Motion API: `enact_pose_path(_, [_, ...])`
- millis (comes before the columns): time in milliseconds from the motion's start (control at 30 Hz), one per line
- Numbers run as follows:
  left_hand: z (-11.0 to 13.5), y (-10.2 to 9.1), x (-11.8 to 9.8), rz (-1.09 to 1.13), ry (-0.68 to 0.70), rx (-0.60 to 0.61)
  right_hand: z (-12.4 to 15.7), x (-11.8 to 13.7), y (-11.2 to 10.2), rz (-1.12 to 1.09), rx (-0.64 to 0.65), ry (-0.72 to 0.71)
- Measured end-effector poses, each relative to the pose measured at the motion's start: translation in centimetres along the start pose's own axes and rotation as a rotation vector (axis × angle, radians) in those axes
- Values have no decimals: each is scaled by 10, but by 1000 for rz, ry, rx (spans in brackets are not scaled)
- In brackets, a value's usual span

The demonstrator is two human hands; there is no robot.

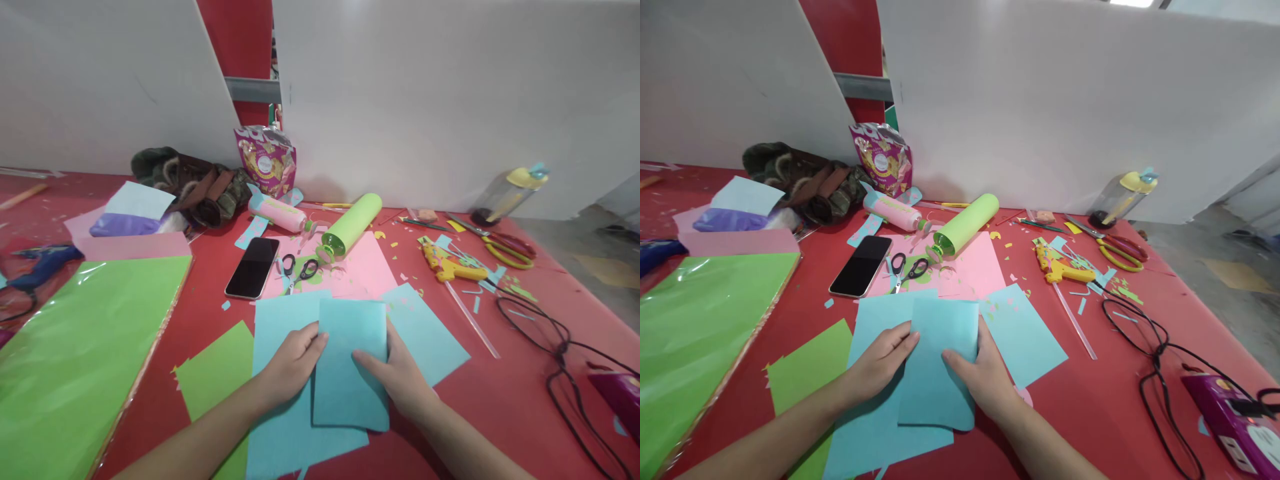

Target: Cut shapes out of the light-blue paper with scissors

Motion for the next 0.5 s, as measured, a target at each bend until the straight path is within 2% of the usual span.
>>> enact_pose_path(500, [2,1,2,-6,-6,8,-1,-3,0,20,17,2])
Point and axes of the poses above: each hand's wrist, its own z-axis away from the middle knuckle, its own y-axis out of the palm, x = y × z, the point moved 9 cm from there along -z, towards the middle knuckle, and after that the axes turned 11 degrees about z, right-handed, at the moved point
